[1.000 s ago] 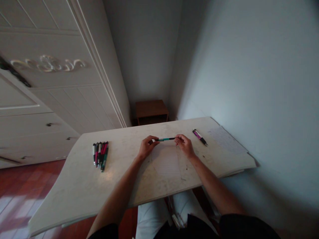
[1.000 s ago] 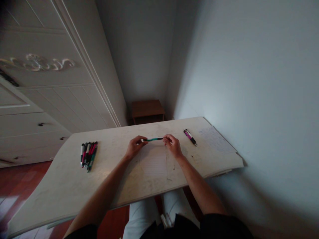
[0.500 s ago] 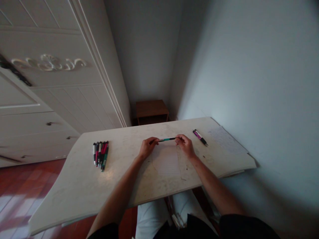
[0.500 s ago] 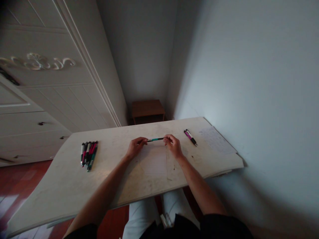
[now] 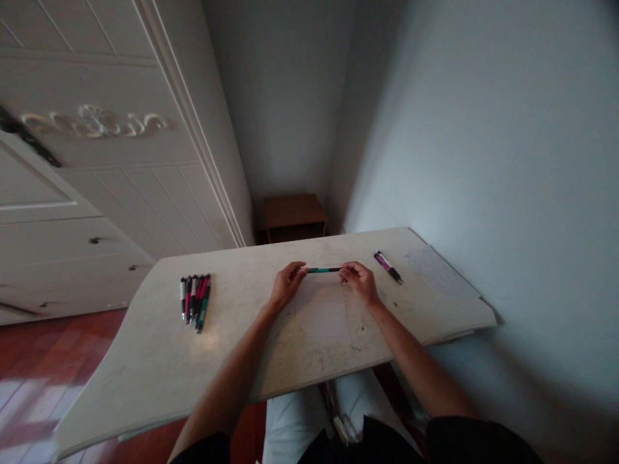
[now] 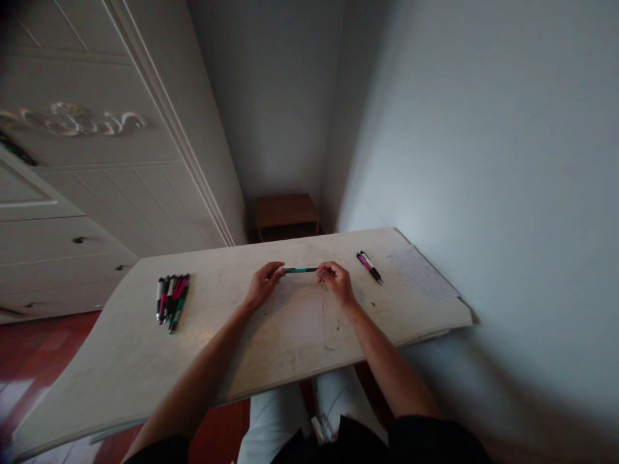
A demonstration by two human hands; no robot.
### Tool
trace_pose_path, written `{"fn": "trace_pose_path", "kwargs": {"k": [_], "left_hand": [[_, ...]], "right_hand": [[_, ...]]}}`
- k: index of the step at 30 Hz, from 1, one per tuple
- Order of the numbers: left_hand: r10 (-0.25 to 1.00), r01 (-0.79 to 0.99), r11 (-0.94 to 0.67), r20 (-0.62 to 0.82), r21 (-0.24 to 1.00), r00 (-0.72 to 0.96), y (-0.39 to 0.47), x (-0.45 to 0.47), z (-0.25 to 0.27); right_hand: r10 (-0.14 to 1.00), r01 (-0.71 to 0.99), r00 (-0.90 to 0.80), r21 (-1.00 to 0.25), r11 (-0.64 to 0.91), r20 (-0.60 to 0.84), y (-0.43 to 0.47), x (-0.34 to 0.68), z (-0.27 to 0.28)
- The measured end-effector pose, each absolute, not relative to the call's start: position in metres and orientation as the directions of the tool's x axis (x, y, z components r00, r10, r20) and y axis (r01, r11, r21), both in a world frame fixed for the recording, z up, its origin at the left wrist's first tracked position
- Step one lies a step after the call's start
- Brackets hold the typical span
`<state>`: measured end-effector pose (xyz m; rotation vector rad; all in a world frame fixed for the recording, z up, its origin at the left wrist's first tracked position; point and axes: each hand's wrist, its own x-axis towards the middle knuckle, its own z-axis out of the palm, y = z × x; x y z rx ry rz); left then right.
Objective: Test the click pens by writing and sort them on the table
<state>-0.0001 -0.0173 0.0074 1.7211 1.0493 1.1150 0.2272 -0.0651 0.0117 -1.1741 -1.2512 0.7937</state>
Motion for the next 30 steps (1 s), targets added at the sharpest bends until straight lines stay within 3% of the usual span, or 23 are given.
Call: {"fn": "trace_pose_path", "kwargs": {"k": [5, 15, 24, 30], "left_hand": [[0.916, 0.208, -0.317, 0.242, 0.925, 0.32, -0.0158, -0.0019, 0.0079], [0.901, 0.169, -0.383, 0.327, 0.908, 0.286, -0.0133, -0.0018, 0.0075], [0.92, 0.161, -0.298, 0.239, 0.941, 0.31, -0.0169, 0.0012, 0.0085], [0.921, 0.183, -0.326, 0.268, 0.928, 0.282, -0.0131, -0.0011, 0.0067]], "right_hand": [[0.947, 0.112, 0.19, -0.964, 0.242, 0.26, -0.0641, 0.2271, 0.0103], [0.952, 0.232, 0.148, -0.945, 0.229, 0.267, -0.0687, 0.2257, 0.0137], [0.938, 0.101, 0.214, -0.961, 0.256, 0.273, -0.0637, 0.2274, 0.0084], [0.947, 0.158, 0.172, -0.957, 0.245, 0.271, -0.0638, 0.2268, 0.0067]]}}
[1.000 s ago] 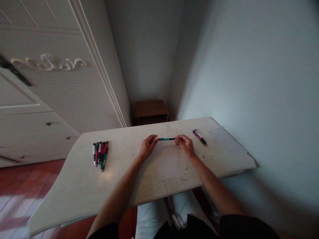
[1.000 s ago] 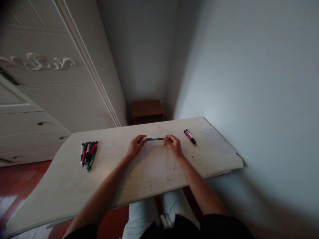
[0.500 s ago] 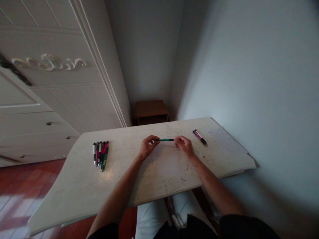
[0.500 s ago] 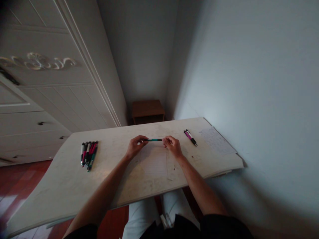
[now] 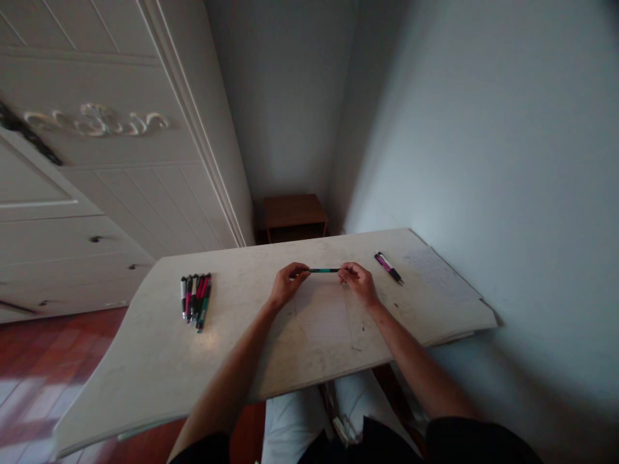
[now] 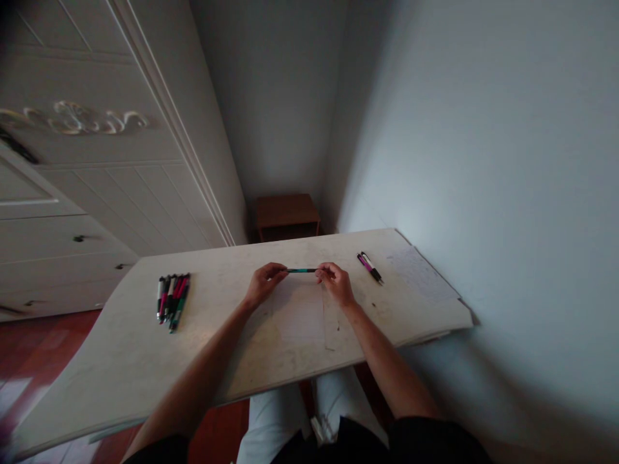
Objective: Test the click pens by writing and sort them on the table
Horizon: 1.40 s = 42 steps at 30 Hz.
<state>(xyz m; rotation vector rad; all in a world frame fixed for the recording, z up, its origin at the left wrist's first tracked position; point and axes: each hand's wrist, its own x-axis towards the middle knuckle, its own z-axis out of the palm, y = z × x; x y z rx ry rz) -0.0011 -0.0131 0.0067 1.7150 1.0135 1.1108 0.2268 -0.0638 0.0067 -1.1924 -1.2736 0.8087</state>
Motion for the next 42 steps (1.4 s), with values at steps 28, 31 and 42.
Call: {"fn": "trace_pose_path", "kwargs": {"k": [28, 31, 42], "left_hand": [[0.932, 0.172, -0.314, 0.269, 0.934, 0.242, -0.009, -0.004, 0.004], [0.933, 0.178, -0.316, 0.271, 0.932, 0.237, -0.009, -0.004, 0.004], [0.937, 0.168, -0.307, 0.266, 0.937, 0.227, -0.008, -0.004, 0.001]], "right_hand": [[0.949, 0.467, 0.051, -0.848, 0.251, 0.31, -0.068, 0.226, 0.015], [0.948, 0.49, 0.041, -0.833, 0.257, 0.316, -0.068, 0.227, 0.014], [0.957, 0.503, 0.023, -0.831, 0.239, 0.289, -0.072, 0.226, 0.02]]}}
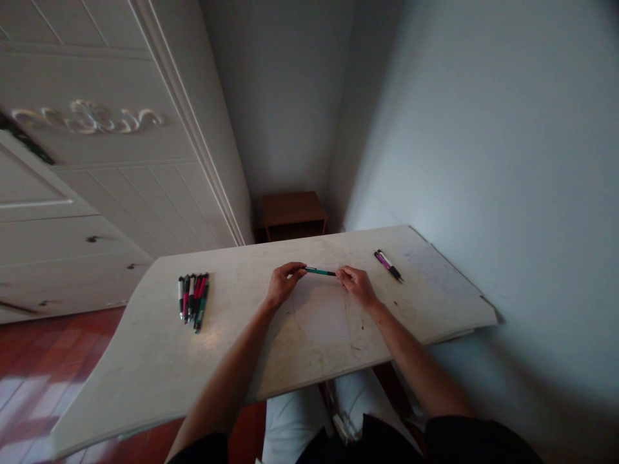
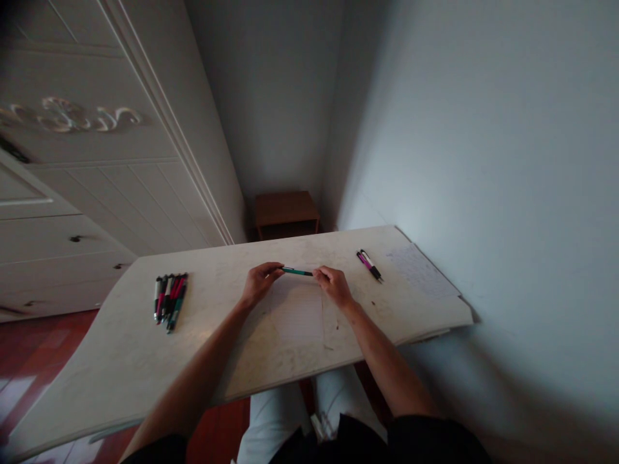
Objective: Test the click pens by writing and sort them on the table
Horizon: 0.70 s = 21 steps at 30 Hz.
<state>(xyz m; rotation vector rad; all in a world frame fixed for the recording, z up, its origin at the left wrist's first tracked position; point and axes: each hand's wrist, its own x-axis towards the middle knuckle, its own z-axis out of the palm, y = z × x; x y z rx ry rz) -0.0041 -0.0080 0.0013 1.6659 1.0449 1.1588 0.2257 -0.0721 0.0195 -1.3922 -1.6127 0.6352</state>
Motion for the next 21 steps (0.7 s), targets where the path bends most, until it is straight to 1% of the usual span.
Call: {"fn": "trace_pose_path", "kwargs": {"k": [6, 12, 14, 17, 19, 21], "left_hand": [[0.935, 0.163, -0.316, 0.277, 0.935, 0.222, -0.009, -0.004, 0.006], [0.934, 0.153, -0.308, 0.268, 0.939, 0.237, -0.012, -0.004, 0.009], [0.932, 0.139, -0.31, 0.272, 0.941, 0.239, -0.013, -0.004, 0.009], [0.937, 0.137, -0.303, 0.269, 0.943, 0.223, -0.014, -0.005, 0.012], [0.945, 0.132, -0.286, 0.256, 0.949, 0.203, -0.014, -0.005, 0.014], [0.952, 0.121, -0.268, 0.243, 0.956, 0.188, -0.014, -0.005, 0.016]], "right_hand": [[0.962, 0.502, 0.02, -0.835, 0.227, 0.273, -0.072, 0.226, 0.017], [0.984, 0.409, 0.022, -0.9, 0.154, 0.178, -0.073, 0.222, 0.014], [0.984, 0.374, 0.037, -0.916, 0.146, 0.172, -0.073, 0.221, 0.014], [0.953, 0.331, 0.13, -0.918, 0.218, 0.273, -0.07, 0.224, 0.014], [0.906, 0.303, 0.248, -0.916, 0.263, 0.342, -0.067, 0.228, 0.013], [0.861, 0.296, 0.353, -0.917, 0.267, 0.365, -0.064, 0.233, 0.011]]}}
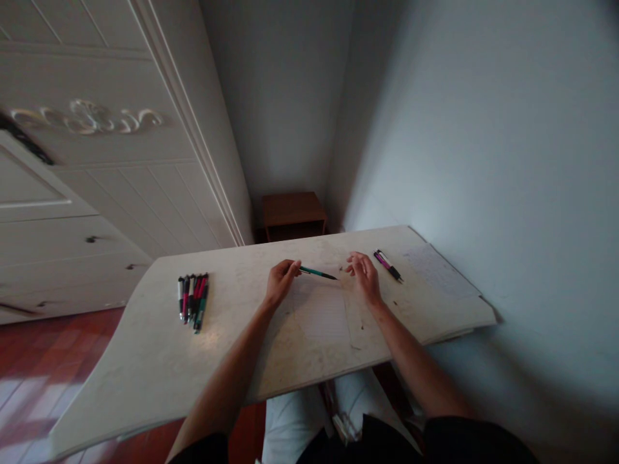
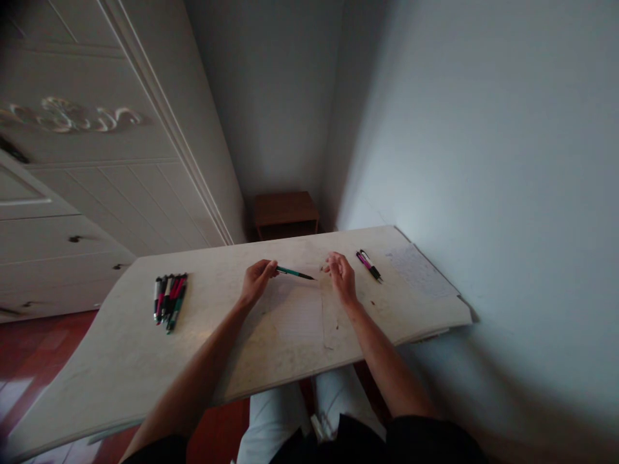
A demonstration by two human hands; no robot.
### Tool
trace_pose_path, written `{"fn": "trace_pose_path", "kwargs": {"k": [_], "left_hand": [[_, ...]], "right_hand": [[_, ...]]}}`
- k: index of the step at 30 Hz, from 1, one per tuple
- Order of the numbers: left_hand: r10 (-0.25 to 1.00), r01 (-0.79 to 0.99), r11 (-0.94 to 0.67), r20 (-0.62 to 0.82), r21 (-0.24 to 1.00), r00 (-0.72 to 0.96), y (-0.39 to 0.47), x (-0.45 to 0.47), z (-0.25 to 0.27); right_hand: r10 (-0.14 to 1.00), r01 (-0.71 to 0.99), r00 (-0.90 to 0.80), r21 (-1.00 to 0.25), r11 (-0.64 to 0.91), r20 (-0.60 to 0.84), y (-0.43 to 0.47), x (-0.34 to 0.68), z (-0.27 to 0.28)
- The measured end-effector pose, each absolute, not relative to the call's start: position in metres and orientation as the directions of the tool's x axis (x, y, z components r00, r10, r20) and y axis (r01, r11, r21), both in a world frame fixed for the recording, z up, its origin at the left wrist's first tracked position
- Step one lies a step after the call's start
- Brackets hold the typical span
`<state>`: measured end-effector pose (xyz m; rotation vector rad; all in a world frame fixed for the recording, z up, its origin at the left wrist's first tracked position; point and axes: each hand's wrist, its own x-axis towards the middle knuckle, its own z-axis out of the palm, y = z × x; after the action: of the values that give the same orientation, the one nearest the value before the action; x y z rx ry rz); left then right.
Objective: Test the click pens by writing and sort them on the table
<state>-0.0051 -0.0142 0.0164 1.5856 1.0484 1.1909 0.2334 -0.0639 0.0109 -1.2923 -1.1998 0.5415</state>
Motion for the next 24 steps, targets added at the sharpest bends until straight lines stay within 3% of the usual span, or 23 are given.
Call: {"fn": "trace_pose_path", "kwargs": {"k": [3, 7, 13, 24], "left_hand": [[0.955, 0.106, -0.257, 0.236, 0.96, 0.178, -0.014, -0.005, 0.017], [0.954, 0.097, -0.264, 0.245, 0.96, 0.174, -0.013, -0.006, 0.014], [0.959, 0.084, -0.257, 0.244, 0.963, 0.141, -0.012, -0.006, 0.014], [0.973, -0.102, -0.231, 0.232, 0.968, 0.004, -0.006, -0.007, 0.014]], "right_hand": [[0.818, 0.412, 0.389, -0.874, 0.256, 0.424, -0.059, 0.241, 0.004], [0.837, 0.607, 0.203, -0.736, 0.3, 0.509, -0.056, 0.244, -0.006], [0.88, 0.723, 0.026, -0.617, 0.31, 0.473, -0.053, 0.243, -0.015], [0.864, 0.637, 0.101, -0.699, 0.325, 0.494, -0.056, 0.242, -0.006]]}}
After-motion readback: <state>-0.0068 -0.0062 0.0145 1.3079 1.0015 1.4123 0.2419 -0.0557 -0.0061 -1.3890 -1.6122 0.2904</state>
